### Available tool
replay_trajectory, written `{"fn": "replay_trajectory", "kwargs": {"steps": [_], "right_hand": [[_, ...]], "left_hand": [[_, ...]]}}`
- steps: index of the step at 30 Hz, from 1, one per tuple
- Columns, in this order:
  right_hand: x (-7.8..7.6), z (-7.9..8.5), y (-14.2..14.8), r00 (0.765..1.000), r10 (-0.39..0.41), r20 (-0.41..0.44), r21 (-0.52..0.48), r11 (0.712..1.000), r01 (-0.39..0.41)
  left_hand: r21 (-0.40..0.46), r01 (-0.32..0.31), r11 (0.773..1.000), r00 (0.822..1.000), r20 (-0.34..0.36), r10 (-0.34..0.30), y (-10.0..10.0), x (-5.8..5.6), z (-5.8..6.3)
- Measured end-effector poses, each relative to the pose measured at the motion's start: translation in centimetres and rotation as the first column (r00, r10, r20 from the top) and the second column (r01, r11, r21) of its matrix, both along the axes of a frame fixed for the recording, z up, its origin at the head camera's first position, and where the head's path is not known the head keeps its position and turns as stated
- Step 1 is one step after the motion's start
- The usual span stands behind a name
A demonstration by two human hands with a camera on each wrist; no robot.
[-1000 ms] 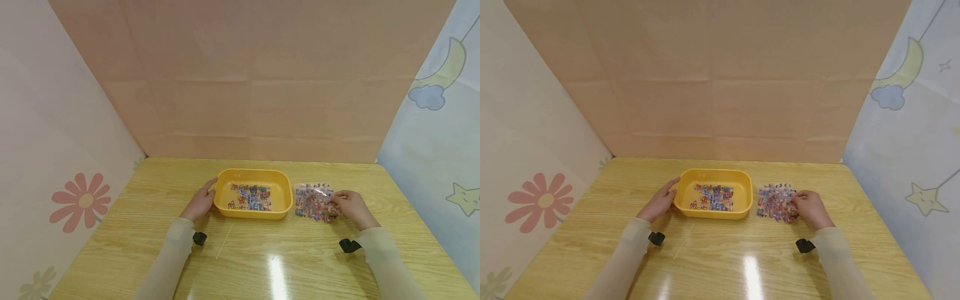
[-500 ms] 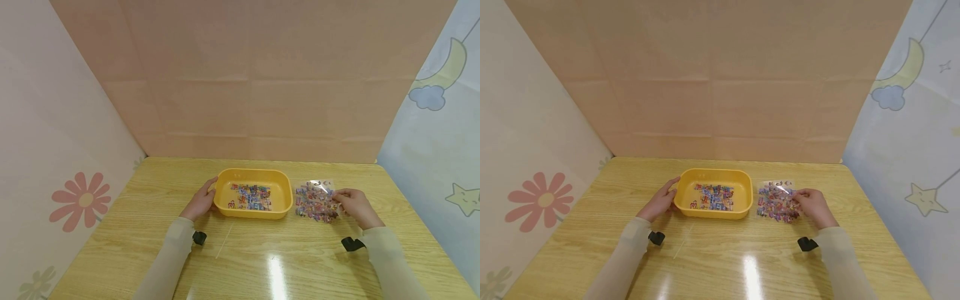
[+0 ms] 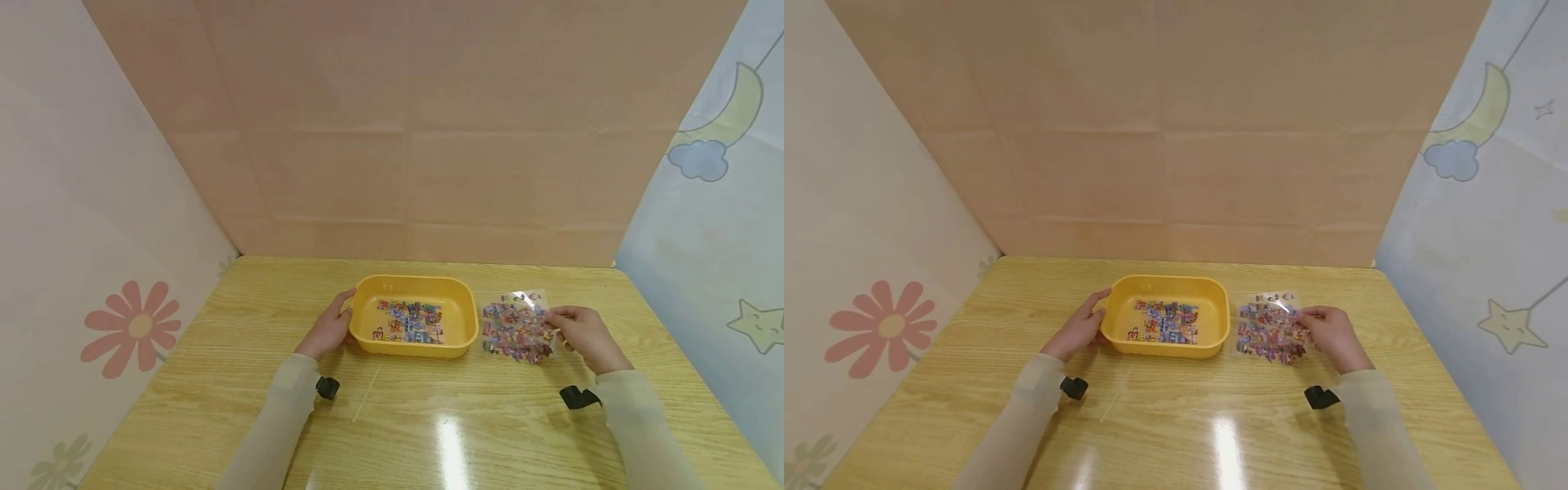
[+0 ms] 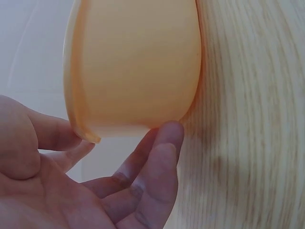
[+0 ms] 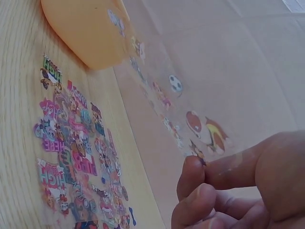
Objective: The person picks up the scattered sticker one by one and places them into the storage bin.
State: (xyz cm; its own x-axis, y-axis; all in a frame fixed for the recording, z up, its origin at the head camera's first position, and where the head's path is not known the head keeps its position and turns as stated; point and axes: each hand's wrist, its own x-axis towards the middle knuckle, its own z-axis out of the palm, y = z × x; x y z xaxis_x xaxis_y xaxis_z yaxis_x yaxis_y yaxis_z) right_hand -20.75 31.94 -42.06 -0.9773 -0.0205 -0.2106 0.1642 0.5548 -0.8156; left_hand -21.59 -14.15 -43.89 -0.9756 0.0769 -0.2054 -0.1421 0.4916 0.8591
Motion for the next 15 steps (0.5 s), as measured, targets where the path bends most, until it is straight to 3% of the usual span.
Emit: {"fn": "replay_trajectory", "kwargs": {"steps": [5, 15], "right_hand": [[-0.02, 0.04, 0.05, 1.000, 0.006, -0.003, -0.004, 1.000, -0.006], [-0.03, 0.47, 0.04, 1.000, 0.000, -0.004, -0.038, 0.999, 0.000]], "left_hand": [[-0.030, -0.003, 1.000, 1.000, -0.017, 0.003, 0.09, 0.00, 0.00], [-0.006, -0.005, 1.000, 1.000, -0.017, 0.005, 0.19, 0.08, 0.04]]}}
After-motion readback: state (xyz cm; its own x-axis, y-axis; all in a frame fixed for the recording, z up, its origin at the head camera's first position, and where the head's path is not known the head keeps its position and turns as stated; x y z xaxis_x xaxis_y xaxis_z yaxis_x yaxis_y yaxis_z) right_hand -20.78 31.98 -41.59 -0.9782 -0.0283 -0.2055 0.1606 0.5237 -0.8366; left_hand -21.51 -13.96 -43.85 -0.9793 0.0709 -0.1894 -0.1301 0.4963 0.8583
